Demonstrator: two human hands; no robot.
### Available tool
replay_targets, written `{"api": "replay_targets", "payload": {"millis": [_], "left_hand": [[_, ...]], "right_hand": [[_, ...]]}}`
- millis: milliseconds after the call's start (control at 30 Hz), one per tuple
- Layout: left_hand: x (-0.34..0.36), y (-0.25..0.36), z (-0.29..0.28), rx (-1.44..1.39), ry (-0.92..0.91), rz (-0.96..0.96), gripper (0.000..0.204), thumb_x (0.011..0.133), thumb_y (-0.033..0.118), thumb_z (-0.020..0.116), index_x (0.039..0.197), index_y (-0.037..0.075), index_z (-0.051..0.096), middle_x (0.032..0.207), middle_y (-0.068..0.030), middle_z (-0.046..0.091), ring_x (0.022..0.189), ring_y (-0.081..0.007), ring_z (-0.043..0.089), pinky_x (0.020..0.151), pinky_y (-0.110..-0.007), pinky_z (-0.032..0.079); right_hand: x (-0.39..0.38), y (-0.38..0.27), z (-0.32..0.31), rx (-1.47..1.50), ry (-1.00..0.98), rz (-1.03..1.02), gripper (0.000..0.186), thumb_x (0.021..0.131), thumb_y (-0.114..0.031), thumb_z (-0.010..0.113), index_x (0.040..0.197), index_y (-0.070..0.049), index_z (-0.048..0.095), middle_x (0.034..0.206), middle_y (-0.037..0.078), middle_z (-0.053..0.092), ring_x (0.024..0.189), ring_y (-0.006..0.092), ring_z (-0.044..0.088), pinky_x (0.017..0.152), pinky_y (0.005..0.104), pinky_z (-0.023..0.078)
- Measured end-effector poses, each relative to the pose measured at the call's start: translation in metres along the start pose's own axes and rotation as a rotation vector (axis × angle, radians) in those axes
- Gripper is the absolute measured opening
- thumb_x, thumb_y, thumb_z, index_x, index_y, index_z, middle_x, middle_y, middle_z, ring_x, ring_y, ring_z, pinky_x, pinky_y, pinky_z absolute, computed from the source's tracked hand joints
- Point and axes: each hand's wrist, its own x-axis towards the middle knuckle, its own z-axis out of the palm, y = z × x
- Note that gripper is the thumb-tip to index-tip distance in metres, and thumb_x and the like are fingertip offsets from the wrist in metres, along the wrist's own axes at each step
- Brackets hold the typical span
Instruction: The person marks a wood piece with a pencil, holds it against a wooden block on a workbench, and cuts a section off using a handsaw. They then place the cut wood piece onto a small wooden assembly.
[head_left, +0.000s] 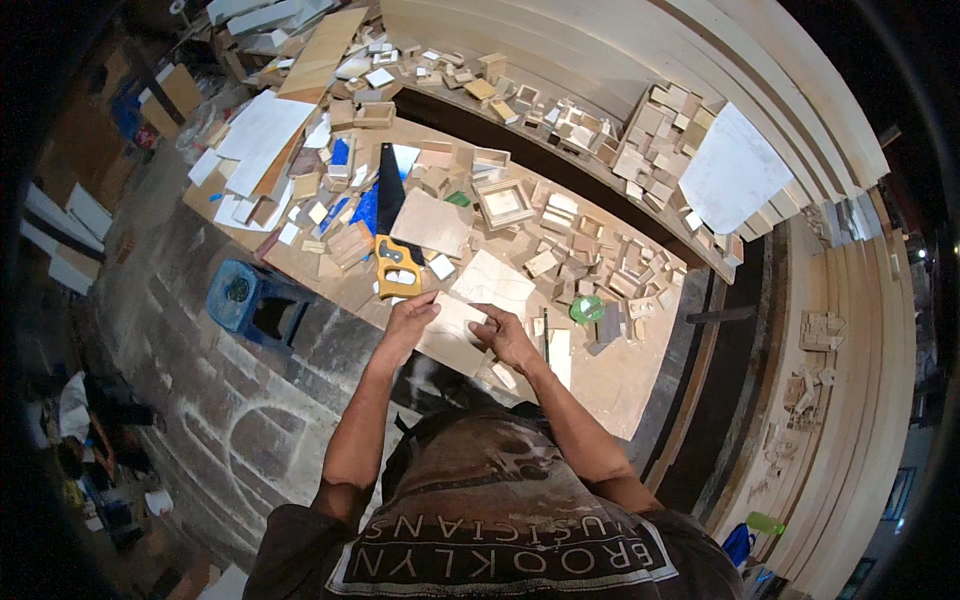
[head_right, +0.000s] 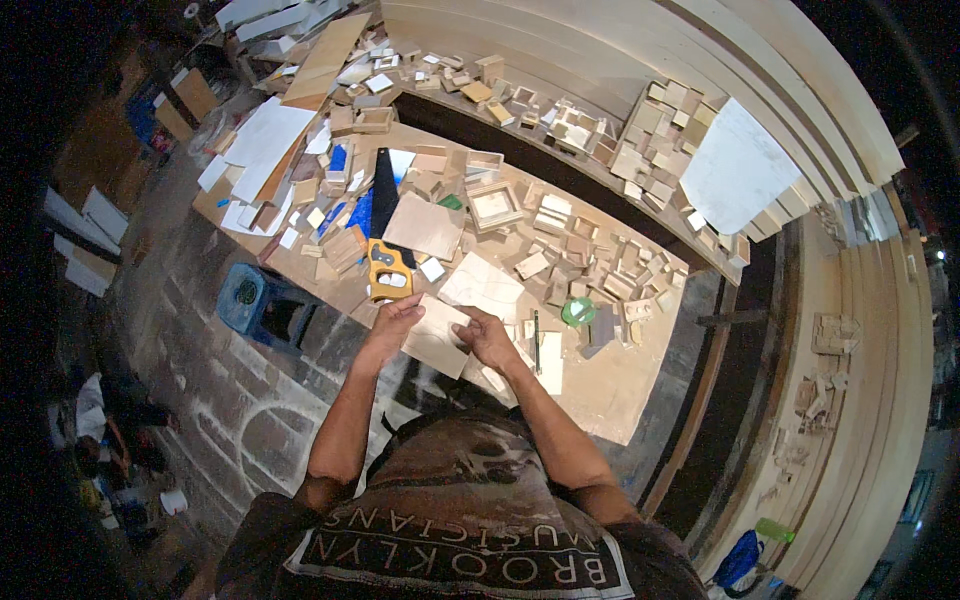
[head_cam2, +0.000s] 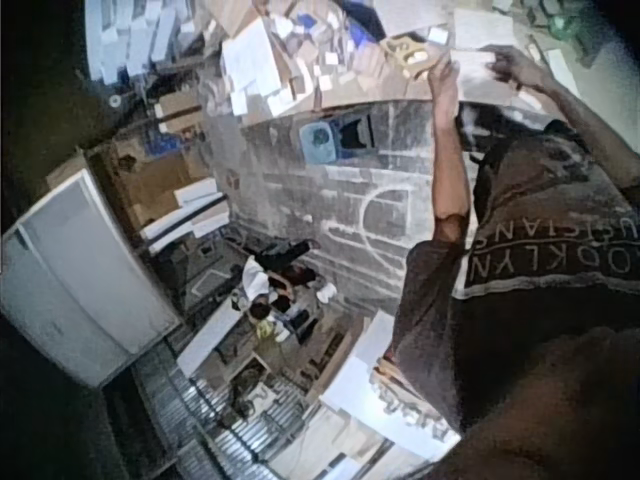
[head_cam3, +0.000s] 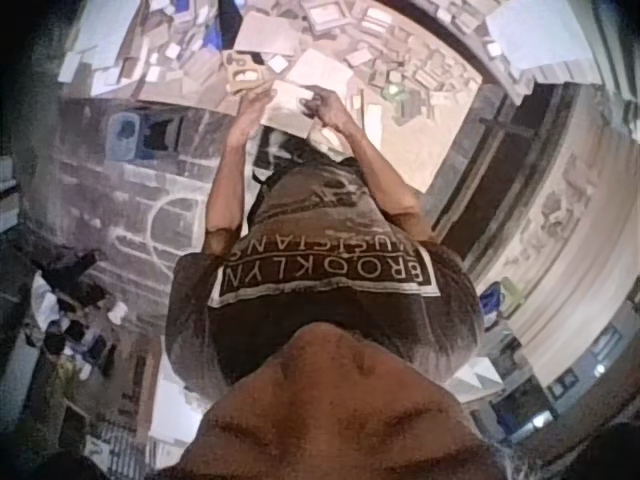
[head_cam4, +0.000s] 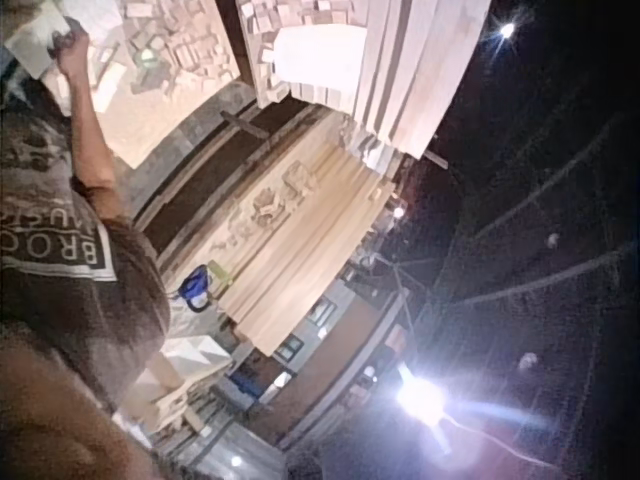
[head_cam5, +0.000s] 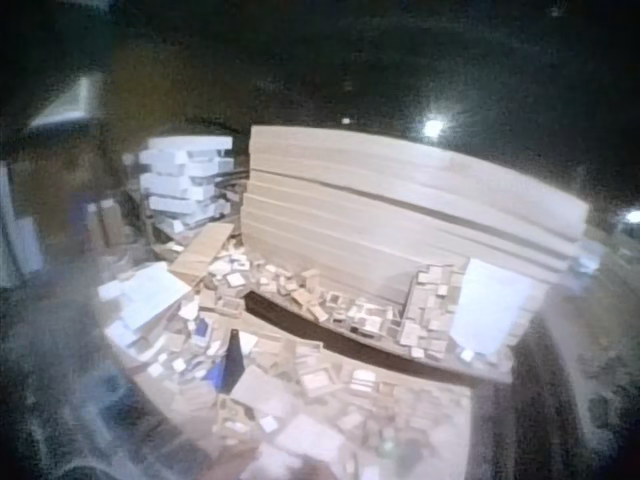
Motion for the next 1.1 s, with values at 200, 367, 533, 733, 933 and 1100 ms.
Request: {"api": "replay_targets", "payload": {"millis": [200, 367, 533, 733, 933, 1100], "left_hand": [[-0.006, 0.008, 0.022, -0.063, -0.048, -0.101, 0.047, 0.097, 0.01, 0.069, 0.141, -0.001, 0.057, 0.117, -0.011, 0.072, 0.1, -0.0135, 0.068, 0.083, -0.027, 0.055], [-0.021, 0.0, 0.035, -0.217, -0.096, -0.119, 0.057, 0.096, 0.016, 0.071, 0.147, 0.008, 0.048, 0.106, -0.0064, 0.073, 0.084, -0.0148, 0.071, 0.067, -0.029, 0.057], [-0.024, -0.026, 0.018, -0.231, 0.055, -0.021, 0.047, 0.098, 0.022, 0.068, 0.139, 0.008, 0.05, 0.111, -0.0074, 0.071, 0.092, -0.0168, 0.071, 0.071, -0.032, 0.059], [-0.046, -0.024, -0.028, -0.315, 0.409, 0.061, 0.04, 0.101, 0.018, 0.066, 0.137, 0.01, 0.051, 0.116, -0.0084, 0.07, 0.095, -0.02, 0.069, 0.075, -0.035, 0.057], [-0.099, 0.01, -0.058, -0.257, 0.664, 0.089, 0.042, 0.103, 0.017, 0.062, 0.141, 0.011, 0.045, 0.114, -0.0074, 0.07, 0.092, -0.0158, 0.069, 0.069, -0.029, 0.056], [-0.146, 0.005, -0.081, -0.262, 0.766, 0.158, 0.04, 0.104, 0.018, 0.061, 0.141, 0.013, 0.047, 0.111, -0.0058, 0.071, 0.085, -0.0116, 0.068, 0.061, -0.029, 0.056]], "right_hand": [[-0.008, 0.037, -0.012, 0.337, 0.248, -0.04, 0.044, 0.099, -0.012, 0.068, 0.137, 0.007, 0.053, 0.107, 0.012, 0.072, 0.088, 0.0133, 0.065, 0.072, 0.0269, 0.051], [-0.008, 0.055, -0.015, 0.399, 0.293, -0.021, 0.043, 0.101, -0.024, 0.067, 0.129, 0.008, 0.058, 0.093, 0.01, 0.073, 0.081, 0.0122, 0.065, 0.063, 0.0247, 0.048], [-0.011, 0.039, 0.001, 0.35, 0.253, 0.046, 0.042, 0.104, -0.034, 0.062, 0.122, 0.004, 0.063, 0.086, 0.01, 0.071, 0.073, 0.0124, 0.066, 0.061, 0.0252, 0.048], [0.042, 0.034, 0.029, -0.435, 0.26, -0.396, 0.033, 0.094, -0.019, 0.067, 0.118, 0.004, 0.064, 0.098, 0.021, 0.071, 0.086, 0.0339, 0.069, 0.081, 0.041, 0.056], [0.122, -0.012, 0.095, -0.945, 0.054, -0.583, 0.06, 0.082, -0.01, 0.069, 0.139, -0.003, 0.05, 0.126, 0.023, 0.061, 0.121, 0.0396, 0.057, 0.103, 0.0459, 0.046], [0.171, 0.002, 0.117, -1.22, -0.023, -0.568, 0.072, 0.08, -0.009, 0.066, 0.145, 0.001, 0.04, 0.12, 0.026, 0.064, 0.112, 0.0412, 0.062, 0.099, 0.0511, 0.047]]}}
